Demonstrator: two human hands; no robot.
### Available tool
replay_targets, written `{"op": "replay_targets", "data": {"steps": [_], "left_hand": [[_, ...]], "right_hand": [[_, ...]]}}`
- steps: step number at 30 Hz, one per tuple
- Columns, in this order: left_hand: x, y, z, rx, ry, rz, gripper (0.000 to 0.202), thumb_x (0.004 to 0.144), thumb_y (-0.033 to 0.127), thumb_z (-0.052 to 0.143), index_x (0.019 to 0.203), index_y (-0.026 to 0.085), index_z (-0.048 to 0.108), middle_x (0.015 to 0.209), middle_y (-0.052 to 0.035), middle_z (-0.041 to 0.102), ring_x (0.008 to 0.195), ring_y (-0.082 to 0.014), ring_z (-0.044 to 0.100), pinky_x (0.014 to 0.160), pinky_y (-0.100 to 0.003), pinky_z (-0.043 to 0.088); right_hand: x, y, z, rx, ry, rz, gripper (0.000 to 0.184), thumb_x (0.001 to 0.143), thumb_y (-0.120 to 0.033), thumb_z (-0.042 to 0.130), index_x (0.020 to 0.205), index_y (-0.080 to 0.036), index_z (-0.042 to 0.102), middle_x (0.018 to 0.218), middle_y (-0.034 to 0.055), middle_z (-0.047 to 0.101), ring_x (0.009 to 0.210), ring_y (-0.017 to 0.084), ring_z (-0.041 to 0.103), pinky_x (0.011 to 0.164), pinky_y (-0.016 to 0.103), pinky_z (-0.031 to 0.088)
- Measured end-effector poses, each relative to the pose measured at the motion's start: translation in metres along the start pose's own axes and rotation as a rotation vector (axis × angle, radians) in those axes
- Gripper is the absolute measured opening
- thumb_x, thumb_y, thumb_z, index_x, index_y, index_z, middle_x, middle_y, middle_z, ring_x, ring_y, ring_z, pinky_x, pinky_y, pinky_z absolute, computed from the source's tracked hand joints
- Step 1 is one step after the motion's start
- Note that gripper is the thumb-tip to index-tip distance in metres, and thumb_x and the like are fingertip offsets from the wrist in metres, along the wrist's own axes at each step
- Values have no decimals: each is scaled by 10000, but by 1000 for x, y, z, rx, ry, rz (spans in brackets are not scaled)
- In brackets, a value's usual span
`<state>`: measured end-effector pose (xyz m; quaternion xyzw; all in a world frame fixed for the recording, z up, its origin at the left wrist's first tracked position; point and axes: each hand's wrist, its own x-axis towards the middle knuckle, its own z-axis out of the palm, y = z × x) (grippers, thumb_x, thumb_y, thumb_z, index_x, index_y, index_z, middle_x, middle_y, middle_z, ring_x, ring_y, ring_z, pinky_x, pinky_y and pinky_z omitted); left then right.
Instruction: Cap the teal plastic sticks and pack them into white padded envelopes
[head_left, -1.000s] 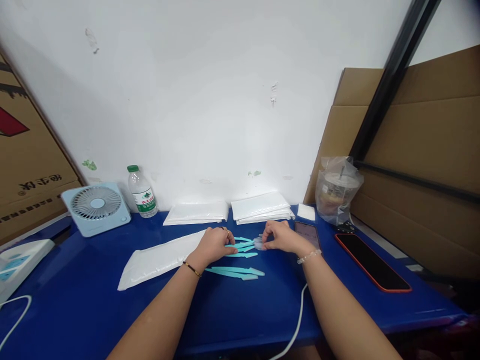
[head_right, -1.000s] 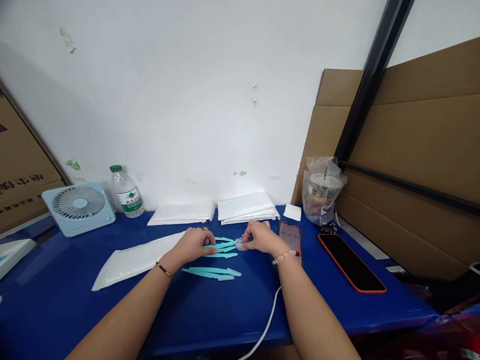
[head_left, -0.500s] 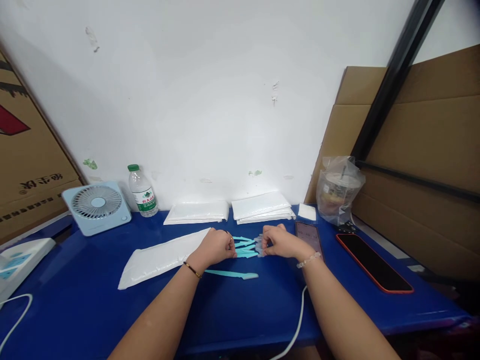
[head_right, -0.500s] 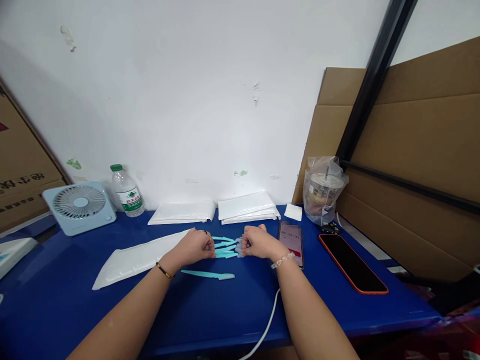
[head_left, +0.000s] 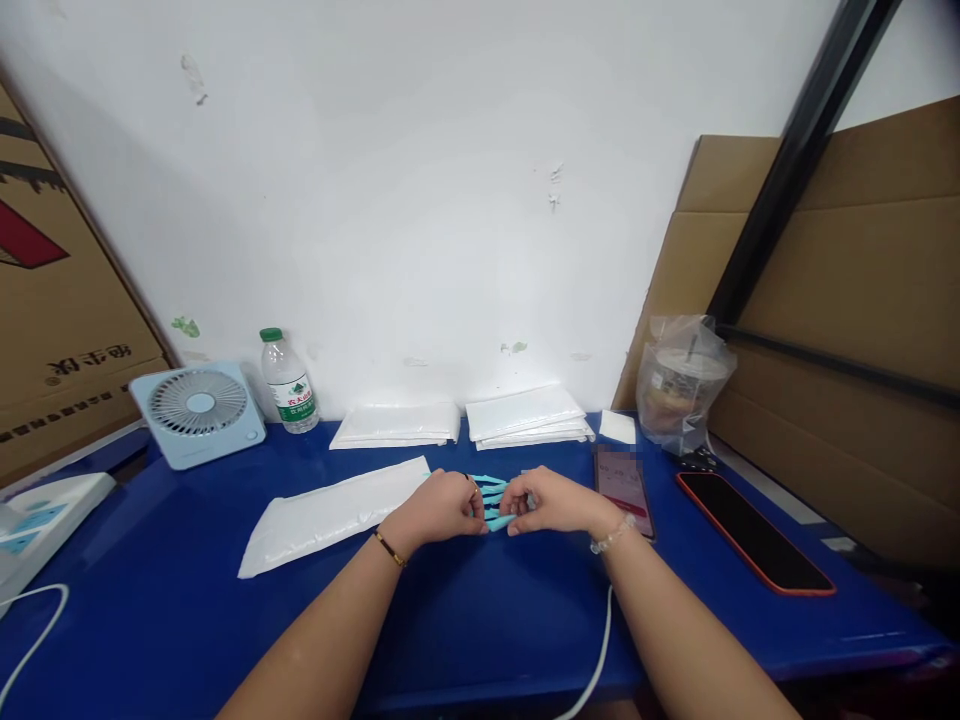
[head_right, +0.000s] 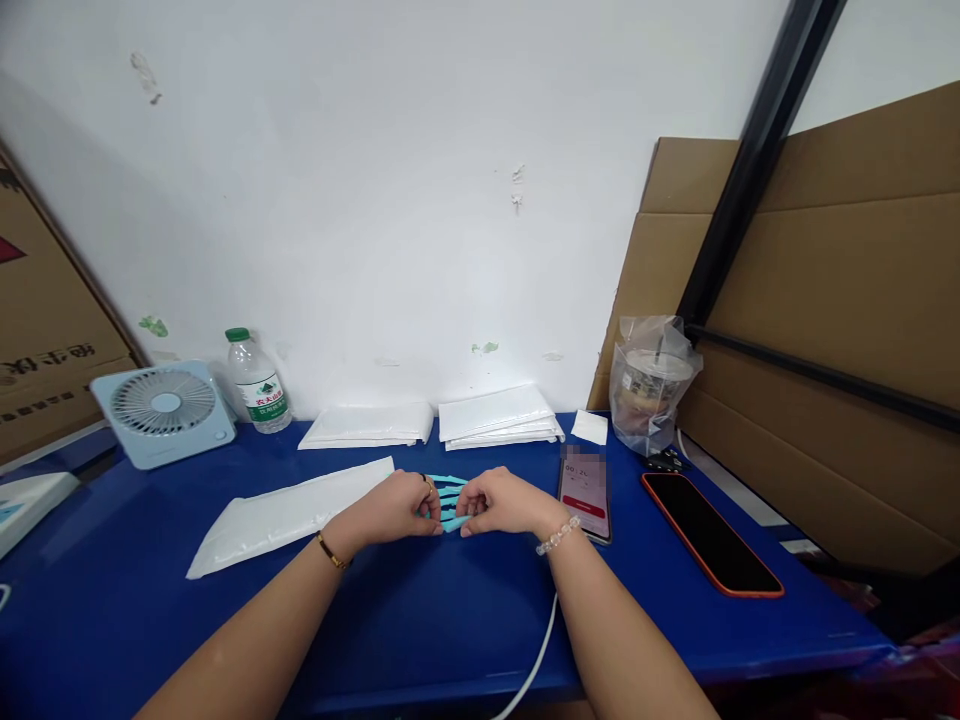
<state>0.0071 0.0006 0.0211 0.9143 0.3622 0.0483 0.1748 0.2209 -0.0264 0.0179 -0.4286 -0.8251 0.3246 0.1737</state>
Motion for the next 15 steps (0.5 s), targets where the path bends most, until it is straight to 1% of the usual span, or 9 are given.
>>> {"op": "replay_targets", "data": {"steps": [3, 6, 8, 11, 13, 15], "left_hand": [[-1, -5, -4, -20, 83, 17, 186, 728, 382, 608, 768, 215, 680, 773, -10, 631, 708, -141, 551, 612, -233, 336], [-3, -9, -9, -122, 181, 12, 219, 774, 394, 552, 776, 194, 641, 841, -26, 616, 752, -150, 549, 640, -241, 364], [-4, -13, -10, -275, 204, -22, 260, 813, 427, 494, 824, 186, 592, 831, -23, 608, 712, -140, 546, 619, -240, 379], [-2, -18, -11, -555, 197, -61, 287, 853, 458, 425, 905, 186, 501, 754, 3, 583, 611, -112, 541, 579, -228, 395], [0, -20, -11, -665, 217, -63, 295, 859, 471, 418, 919, 188, 473, 708, 20, 550, 567, -93, 521, 566, -218, 399], [1, -22, -10, -702, 245, -65, 306, 854, 483, 427, 917, 188, 475, 677, 29, 516, 538, -80, 480, 537, -207, 385]], "right_hand": [[2, 4, 1, 131, 104, 24, 194, 717, -340, 668, 791, -162, 695, 646, 7, 637, 602, 133, 576, 551, 220, 418], [0, 6, -5, 250, 228, 38, 231, 738, -369, 650, 809, -154, 694, 647, 22, 643, 581, 130, 573, 534, 224, 435], [-2, 7, -12, 325, 342, 38, 284, 746, -406, 640, 857, -151, 695, 678, 36, 655, 586, 134, 582, 544, 239, 460], [-3, 9, -18, 422, 482, 29, 325, 752, -441, 630, 875, -148, 699, 704, 50, 672, 600, 146, 607, 582, 272, 499], [-2, 10, -18, 474, 522, 18, 327, 753, -440, 635, 895, -152, 697, 687, 43, 671, 581, 144, 610, 575, 277, 503], [-1, 12, -17, 527, 549, 0, 321, 753, -427, 646, 929, -161, 687, 671, 29, 664, 558, 134, 605, 563, 272, 500]]}}
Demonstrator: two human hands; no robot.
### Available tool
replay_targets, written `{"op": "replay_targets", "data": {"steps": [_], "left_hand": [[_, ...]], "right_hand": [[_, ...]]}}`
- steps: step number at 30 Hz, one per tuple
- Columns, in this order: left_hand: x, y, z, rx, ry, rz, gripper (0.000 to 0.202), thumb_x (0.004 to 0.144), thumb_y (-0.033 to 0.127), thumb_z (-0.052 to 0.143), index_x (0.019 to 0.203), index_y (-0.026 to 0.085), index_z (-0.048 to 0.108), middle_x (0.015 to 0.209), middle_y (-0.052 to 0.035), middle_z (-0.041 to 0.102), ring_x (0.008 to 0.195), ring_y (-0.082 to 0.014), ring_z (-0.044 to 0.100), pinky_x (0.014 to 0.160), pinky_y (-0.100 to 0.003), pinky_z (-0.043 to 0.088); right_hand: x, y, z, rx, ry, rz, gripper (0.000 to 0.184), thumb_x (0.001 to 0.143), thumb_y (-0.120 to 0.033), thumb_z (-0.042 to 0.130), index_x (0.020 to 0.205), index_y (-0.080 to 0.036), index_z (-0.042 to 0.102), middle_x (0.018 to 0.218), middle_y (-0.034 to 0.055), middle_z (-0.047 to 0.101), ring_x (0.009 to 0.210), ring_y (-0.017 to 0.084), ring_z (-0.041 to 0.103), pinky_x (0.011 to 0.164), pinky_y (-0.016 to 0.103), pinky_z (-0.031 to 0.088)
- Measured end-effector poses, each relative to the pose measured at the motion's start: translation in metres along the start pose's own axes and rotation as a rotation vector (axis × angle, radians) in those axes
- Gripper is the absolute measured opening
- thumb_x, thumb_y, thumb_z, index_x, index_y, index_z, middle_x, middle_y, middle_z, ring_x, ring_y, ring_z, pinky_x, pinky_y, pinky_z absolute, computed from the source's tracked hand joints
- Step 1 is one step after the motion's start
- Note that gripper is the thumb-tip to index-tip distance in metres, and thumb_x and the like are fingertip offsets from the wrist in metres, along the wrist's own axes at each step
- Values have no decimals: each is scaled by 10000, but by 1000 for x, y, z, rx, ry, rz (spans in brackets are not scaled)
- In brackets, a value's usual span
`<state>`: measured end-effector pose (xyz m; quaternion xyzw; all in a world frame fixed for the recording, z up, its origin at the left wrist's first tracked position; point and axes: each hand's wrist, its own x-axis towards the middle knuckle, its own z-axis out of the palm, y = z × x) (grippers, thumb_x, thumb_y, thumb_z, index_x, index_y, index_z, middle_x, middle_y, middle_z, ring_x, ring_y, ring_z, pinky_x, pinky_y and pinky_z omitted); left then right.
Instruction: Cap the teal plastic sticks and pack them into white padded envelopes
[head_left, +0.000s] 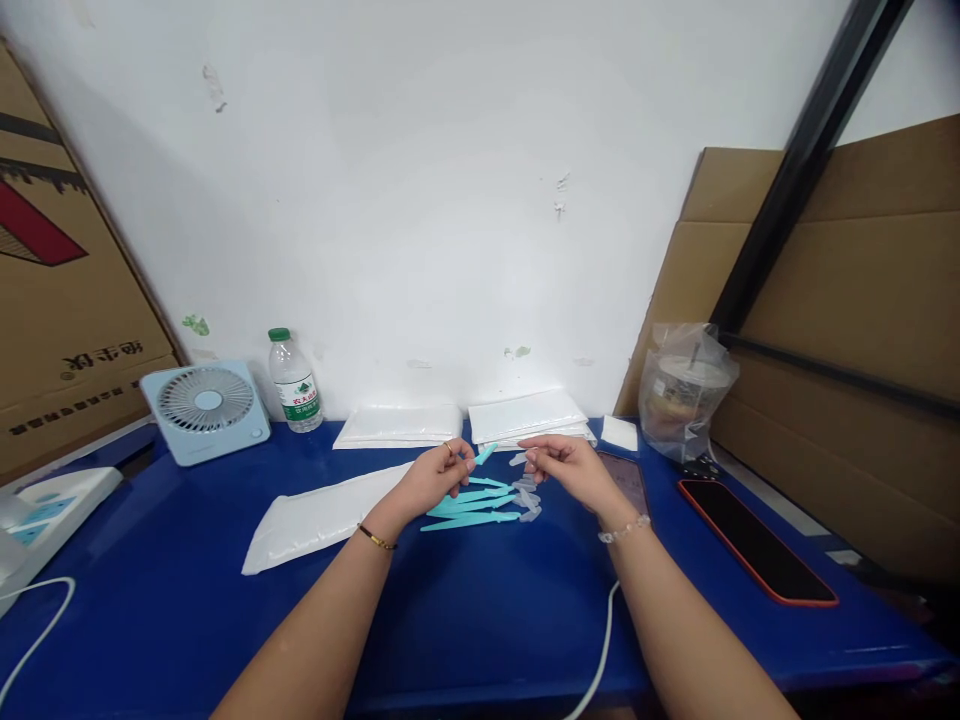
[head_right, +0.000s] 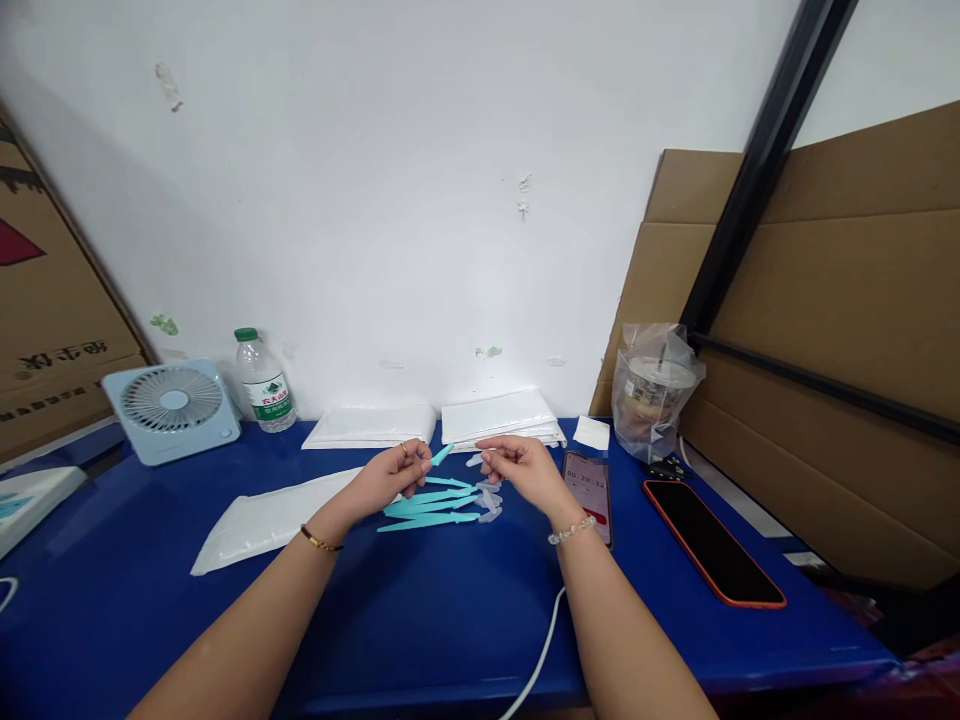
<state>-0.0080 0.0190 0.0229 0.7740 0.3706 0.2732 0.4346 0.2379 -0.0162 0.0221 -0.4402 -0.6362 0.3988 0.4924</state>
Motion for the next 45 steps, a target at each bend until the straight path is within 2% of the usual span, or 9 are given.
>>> {"op": "replay_targets", "data": {"steps": [5, 9, 12, 18, 23, 33, 36, 40, 45], "left_hand": [[1, -1, 1, -21, 31, 14, 301, 836, 473, 466, 872, 175, 493, 675, 35, 478, 522, -65, 407, 492, -191, 339], [0, -1, 2, 15, 30, 12, 298, 836, 466, 463, 860, 172, 501, 682, 33, 478, 530, -66, 392, 483, -189, 320], [0, -1, 3, 55, 28, 5, 306, 833, 474, 461, 862, 173, 508, 686, 29, 494, 535, -71, 392, 483, -192, 314], [0, -1, 3, 75, 29, -4, 331, 822, 495, 461, 853, 171, 518, 687, 27, 510, 530, -72, 378, 483, -192, 311], [0, 1, 4, 88, 21, -7, 347, 815, 505, 460, 852, 167, 525, 691, 21, 502, 564, -84, 400, 506, -199, 330], [-3, 7, 10, 106, -19, -8, 326, 813, 488, 463, 857, 174, 539, 683, 25, 510, 569, -91, 427, 515, -204, 352], [-3, 7, 14, 87, -80, -52, 326, 803, 478, 472, 871, 169, 547, 694, 15, 543, 576, -102, 495, 538, -216, 394], [-8, 5, 17, 195, -204, -38, 256, 767, 402, 517, 806, 172, 624, 726, -6, 617, 653, -130, 544, 581, -223, 397], [-11, 1, 23, 431, -248, -66, 233, 707, 389, 588, 826, 204, 664, 723, 1, 638, 622, -140, 539, 524, -228, 340]], "right_hand": [[0, 2, 2, 125, 32, 27, 334, 733, -431, 673, 938, -167, 666, 767, 50, 691, 660, 158, 649, 635, 291, 510], [2, 3, 5, 29, 85, 10, 313, 742, -470, 649, 754, -157, 653, 638, 18, 634, 556, 119, 573, 549, 250, 466], [3, 6, 8, 42, 152, -1, 309, 726, -465, 664, 764, -159, 665, 603, 0, 587, 529, 103, 518, 520, 236, 444], [3, 8, 9, 260, 85, 108, 311, 668, -401, 738, 846, -153, 680, 706, 37, 658, 610, 143, 612, 588, 273, 499], [3, 9, 10, 204, 131, 90, 327, 663, -453, 726, 760, -145, 672, 631, 31, 648, 510, 122, 577, 509, 254, 480], [1, 9, 31, 159, 23, 79, 323, 686, -468, 697, 747, -152, 673, 637, 31, 652, 536, 133, 599, 533, 259, 483], [0, 8, 30, 61, -61, 93, 339, 711, -477, 665, 754, -140, 678, 614, 25, 637, 521, 129, 583, 525, 254, 470], [-1, 8, 13, -303, -173, 51, 278, 762, -415, 613, 793, -154, 704, 625, 18, 618, 529, 119, 542, 497, 227, 414], [-4, 16, -5, -653, -386, 4, 165, 611, -240, 726, 764, -181, 708, 763, 13, 630, 655, 136, 571, 577, 220, 418]]}}
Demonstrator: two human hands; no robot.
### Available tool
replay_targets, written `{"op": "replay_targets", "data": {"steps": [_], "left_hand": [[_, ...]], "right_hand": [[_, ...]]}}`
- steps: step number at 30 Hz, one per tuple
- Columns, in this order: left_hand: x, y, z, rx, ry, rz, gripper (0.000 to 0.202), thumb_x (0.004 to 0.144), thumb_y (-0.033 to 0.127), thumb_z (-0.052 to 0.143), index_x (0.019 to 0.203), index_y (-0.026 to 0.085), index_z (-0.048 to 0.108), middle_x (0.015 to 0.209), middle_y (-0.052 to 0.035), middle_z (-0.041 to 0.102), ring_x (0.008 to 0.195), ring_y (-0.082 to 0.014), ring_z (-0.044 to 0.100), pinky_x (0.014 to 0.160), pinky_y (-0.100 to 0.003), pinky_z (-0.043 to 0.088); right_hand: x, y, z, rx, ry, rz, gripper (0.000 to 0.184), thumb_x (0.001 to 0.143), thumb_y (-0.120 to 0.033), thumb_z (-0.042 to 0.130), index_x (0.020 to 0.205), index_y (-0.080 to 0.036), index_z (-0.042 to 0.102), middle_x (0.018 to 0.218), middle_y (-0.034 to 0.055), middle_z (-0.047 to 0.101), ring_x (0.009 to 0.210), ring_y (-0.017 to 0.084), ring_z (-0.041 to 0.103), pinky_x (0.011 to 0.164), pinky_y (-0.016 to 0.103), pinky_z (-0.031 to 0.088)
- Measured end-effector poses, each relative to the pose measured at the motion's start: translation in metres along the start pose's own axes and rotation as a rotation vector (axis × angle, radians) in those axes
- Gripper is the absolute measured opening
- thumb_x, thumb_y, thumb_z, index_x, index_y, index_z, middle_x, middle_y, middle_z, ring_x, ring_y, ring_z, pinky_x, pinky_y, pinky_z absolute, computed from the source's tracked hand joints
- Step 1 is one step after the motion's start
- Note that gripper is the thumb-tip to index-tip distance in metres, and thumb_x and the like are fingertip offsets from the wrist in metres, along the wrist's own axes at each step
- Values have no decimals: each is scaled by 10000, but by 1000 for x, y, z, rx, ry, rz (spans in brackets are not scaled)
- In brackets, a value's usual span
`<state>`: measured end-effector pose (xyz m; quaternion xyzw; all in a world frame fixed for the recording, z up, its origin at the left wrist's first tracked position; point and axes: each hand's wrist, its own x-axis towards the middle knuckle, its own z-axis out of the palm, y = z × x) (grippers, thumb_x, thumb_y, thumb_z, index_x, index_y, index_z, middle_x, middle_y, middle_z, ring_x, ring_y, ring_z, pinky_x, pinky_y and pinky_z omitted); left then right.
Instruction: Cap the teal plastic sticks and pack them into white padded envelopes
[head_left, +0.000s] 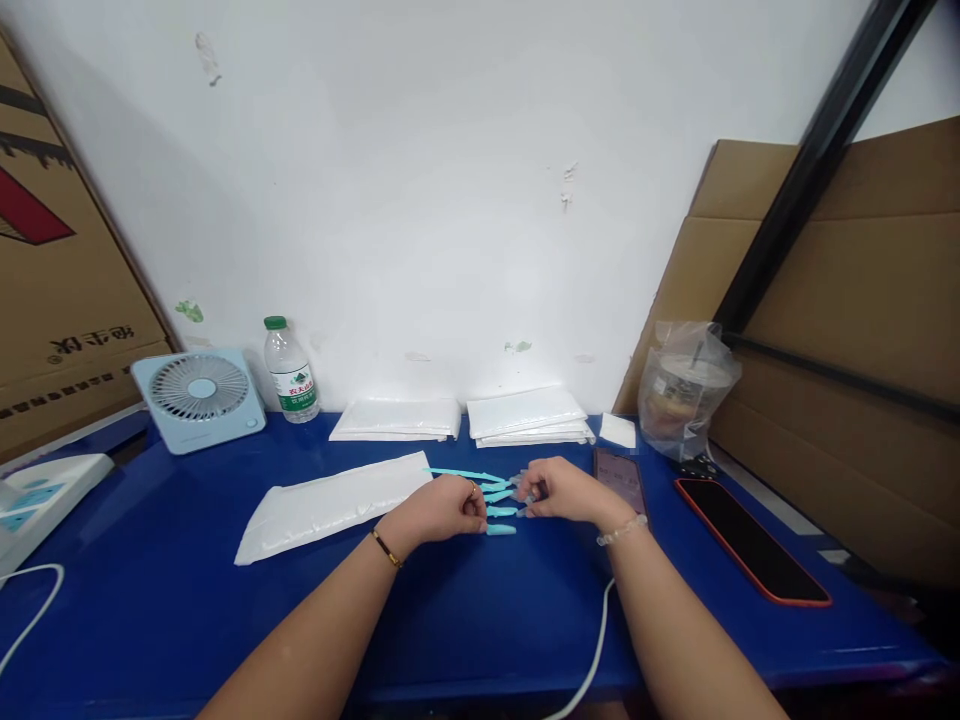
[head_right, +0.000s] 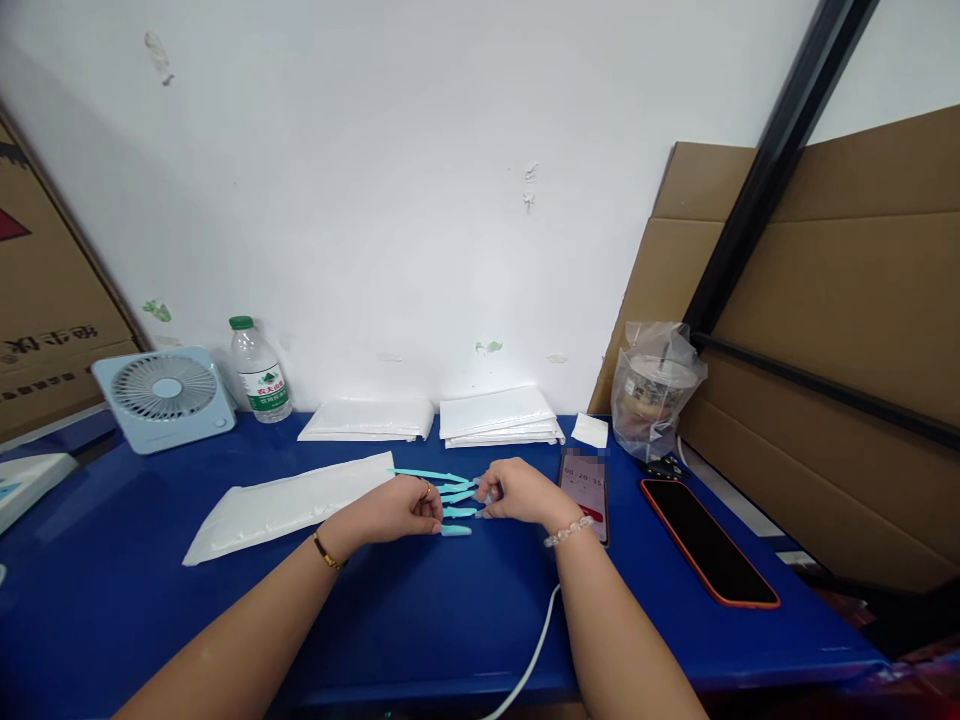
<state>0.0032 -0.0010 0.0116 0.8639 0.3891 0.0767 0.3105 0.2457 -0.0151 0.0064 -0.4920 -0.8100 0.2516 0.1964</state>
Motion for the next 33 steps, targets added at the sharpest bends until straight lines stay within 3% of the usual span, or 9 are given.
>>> {"op": "replay_targets", "data": {"steps": [4, 11, 21, 33], "left_hand": [[3, -2, 1, 206, 125, -15, 194, 676, 354, 633, 813, 218, 651, 777, -9, 619, 687, -157, 540, 537, -235, 308], [4, 1, 0, 330, 163, -11, 98, 702, 282, 582, 732, 210, 640, 773, -22, 632, 683, -163, 540, 540, -246, 297], [3, -1, -5, 11, 65, -63, 251, 717, 370, 529, 768, 176, 680, 720, -21, 664, 632, -139, 550, 508, -213, 333], [1, -7, -13, -77, -2, -60, 272, 679, 358, 545, 771, 152, 697, 704, -18, 671, 626, -136, 553, 518, -210, 366]], "right_hand": [[1, 4, 3, -85, -72, 64, 121, 614, -214, 706, 727, -174, 686, 723, 6, 634, 640, 136, 567, 552, 213, 399], [-1, -1, 3, -112, -38, 61, 123, 605, -148, 629, 722, -166, 659, 716, 13, 648, 606, 129, 554, 525, 206, 372], [-2, -15, 2, -158, 129, -98, 86, 638, -168, 628, 723, -174, 644, 743, 11, 590, 632, 117, 517, 549, 205, 350], [-4, -22, 0, -237, 206, -108, 99, 669, -175, 626, 766, -188, 643, 744, 5, 583, 621, 117, 516, 558, 213, 356]]}}
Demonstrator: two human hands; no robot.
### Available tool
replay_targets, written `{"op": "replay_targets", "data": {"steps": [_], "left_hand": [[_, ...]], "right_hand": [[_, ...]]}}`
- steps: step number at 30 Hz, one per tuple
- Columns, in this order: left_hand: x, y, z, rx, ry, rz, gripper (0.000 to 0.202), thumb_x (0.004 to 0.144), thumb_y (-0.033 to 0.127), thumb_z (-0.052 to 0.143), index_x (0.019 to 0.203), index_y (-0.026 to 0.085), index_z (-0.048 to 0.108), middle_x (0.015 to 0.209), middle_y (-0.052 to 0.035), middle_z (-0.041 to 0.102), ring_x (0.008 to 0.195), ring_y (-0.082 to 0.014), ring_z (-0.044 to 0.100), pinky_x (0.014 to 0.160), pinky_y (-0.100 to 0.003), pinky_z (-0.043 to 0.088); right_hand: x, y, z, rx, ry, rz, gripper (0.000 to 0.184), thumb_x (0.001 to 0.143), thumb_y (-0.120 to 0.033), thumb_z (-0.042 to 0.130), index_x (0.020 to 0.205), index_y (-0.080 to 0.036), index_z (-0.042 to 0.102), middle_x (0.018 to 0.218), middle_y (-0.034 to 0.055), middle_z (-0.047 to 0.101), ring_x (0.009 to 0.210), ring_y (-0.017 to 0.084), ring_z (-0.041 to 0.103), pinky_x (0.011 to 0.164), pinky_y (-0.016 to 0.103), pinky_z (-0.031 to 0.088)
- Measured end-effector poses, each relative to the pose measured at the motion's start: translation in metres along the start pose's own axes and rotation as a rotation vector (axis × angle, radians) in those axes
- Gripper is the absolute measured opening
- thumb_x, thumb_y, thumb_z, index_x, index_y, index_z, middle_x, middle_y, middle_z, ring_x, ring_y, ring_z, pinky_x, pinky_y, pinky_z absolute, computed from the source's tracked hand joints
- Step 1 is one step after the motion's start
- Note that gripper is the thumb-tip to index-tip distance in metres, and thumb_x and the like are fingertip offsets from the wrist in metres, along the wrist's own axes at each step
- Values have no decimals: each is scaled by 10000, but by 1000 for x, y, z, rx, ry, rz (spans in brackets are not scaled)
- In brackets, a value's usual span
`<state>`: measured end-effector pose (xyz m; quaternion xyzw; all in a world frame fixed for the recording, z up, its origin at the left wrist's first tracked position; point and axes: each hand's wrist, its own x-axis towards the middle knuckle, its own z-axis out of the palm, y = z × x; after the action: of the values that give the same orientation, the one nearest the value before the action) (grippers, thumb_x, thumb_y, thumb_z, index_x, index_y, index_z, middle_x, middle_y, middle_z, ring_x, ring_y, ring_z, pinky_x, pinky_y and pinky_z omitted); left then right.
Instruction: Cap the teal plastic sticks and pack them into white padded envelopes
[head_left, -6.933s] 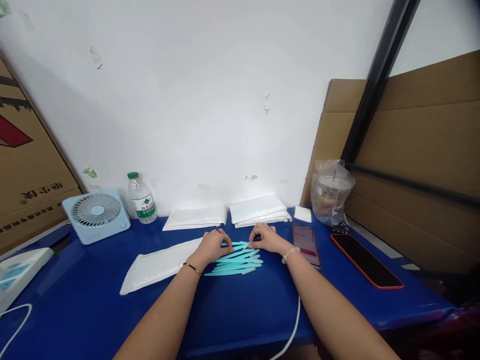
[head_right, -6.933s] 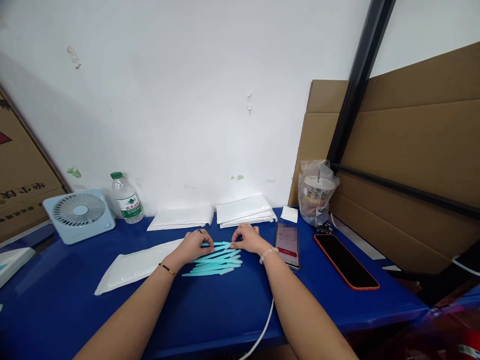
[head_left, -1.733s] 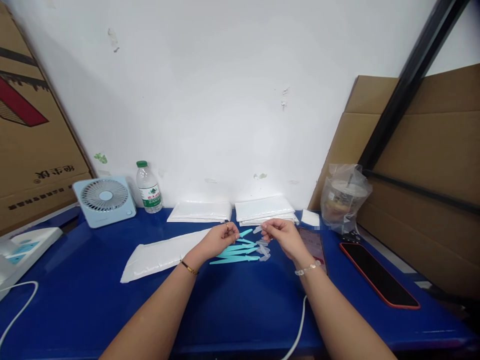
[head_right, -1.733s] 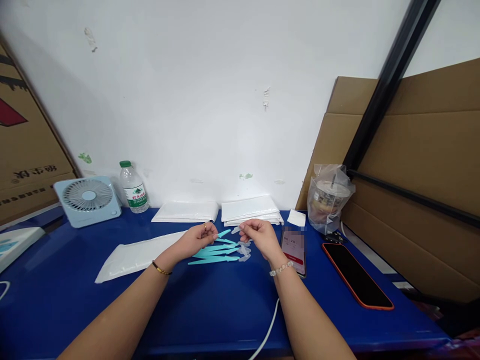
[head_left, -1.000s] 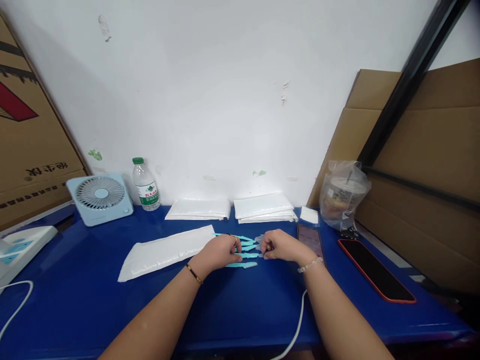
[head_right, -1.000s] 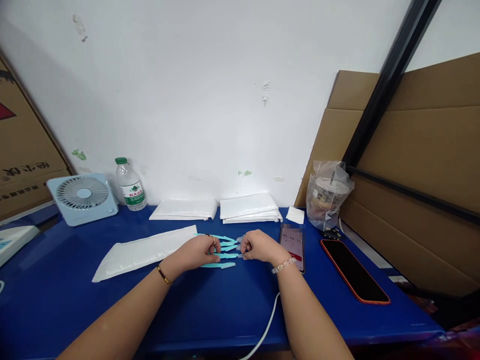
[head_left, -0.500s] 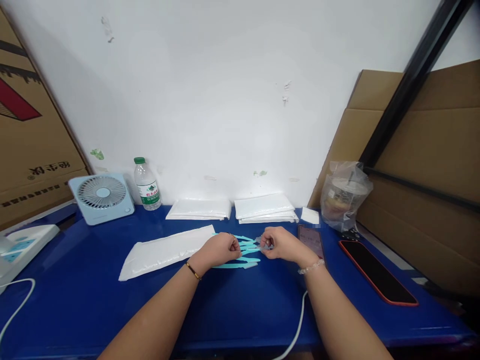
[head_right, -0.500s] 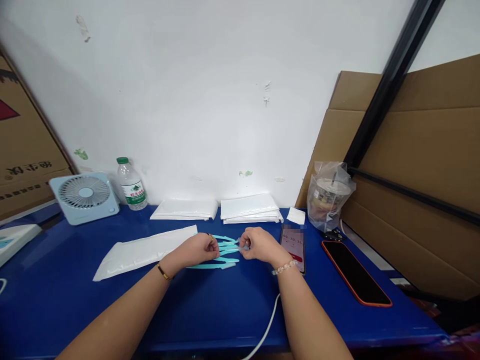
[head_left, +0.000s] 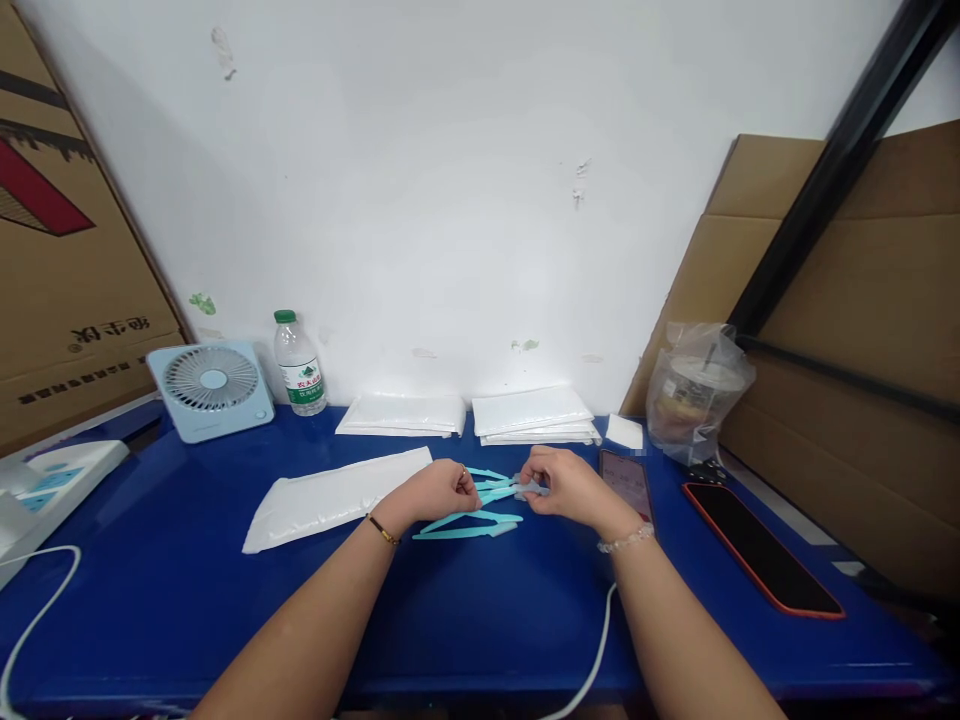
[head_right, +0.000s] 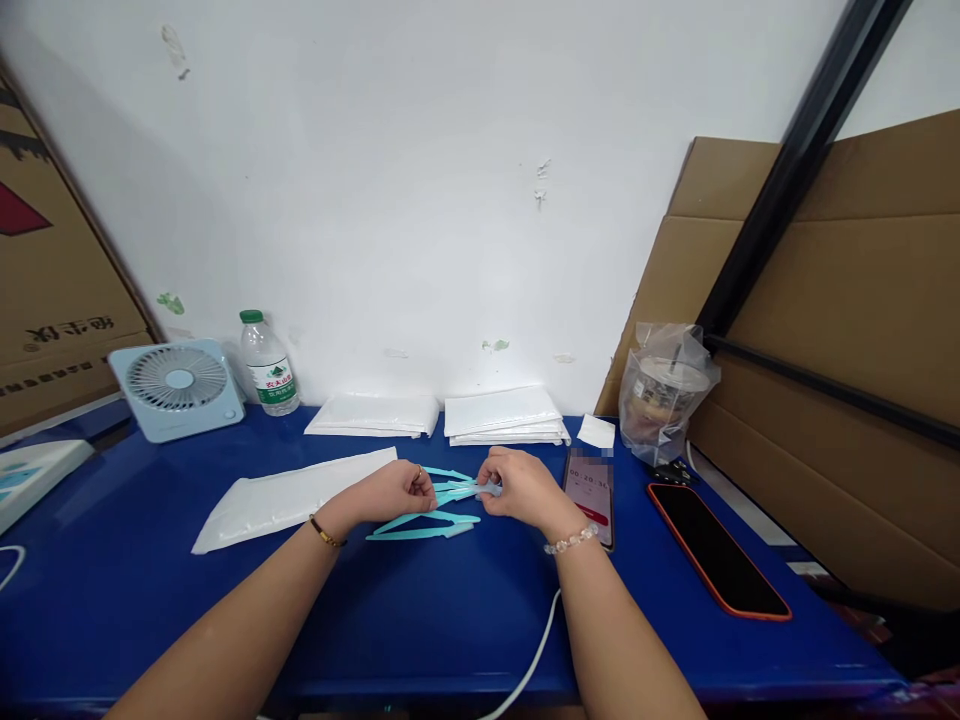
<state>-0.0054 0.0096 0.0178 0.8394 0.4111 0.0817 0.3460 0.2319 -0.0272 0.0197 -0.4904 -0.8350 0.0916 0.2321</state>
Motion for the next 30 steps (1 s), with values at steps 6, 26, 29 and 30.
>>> {"op": "replay_targets", "data": {"steps": [6, 26, 29, 30], "left_hand": [[1, -2, -1, -6, -11, 10, 256, 681, 331, 541, 770, 149, 697, 708, -16, 669, 634, -134, 554, 529, -207, 373], [-2, 2, 6, 211, 48, 41, 277, 693, 418, 601, 867, 217, 678, 753, -4, 630, 664, -144, 532, 530, -227, 320], [0, 2, 6, 317, 98, 58, 212, 682, 363, 625, 841, 234, 679, 802, -5, 632, 727, -154, 548, 559, -231, 324], [0, 2, 6, 337, 93, 46, 180, 682, 350, 627, 807, 231, 678, 794, -5, 636, 727, -154, 550, 556, -233, 322]], "right_hand": [[1, -2, 1, -47, 21, 6, 107, 678, -178, 626, 782, -188, 646, 762, 12, 594, 633, 122, 527, 571, 217, 360], [0, 1, 0, 20, -143, -16, 104, 682, -162, 638, 783, -179, 656, 779, 12, 588, 654, 119, 534, 560, 206, 362], [0, 10, -1, -57, -150, 58, 143, 663, -112, 634, 785, -181, 665, 797, 24, 608, 694, 139, 554, 587, 215, 375], [1, 12, 0, -70, -169, 71, 140, 657, -107, 638, 772, -182, 670, 795, 26, 615, 697, 144, 559, 585, 216, 375]]}}
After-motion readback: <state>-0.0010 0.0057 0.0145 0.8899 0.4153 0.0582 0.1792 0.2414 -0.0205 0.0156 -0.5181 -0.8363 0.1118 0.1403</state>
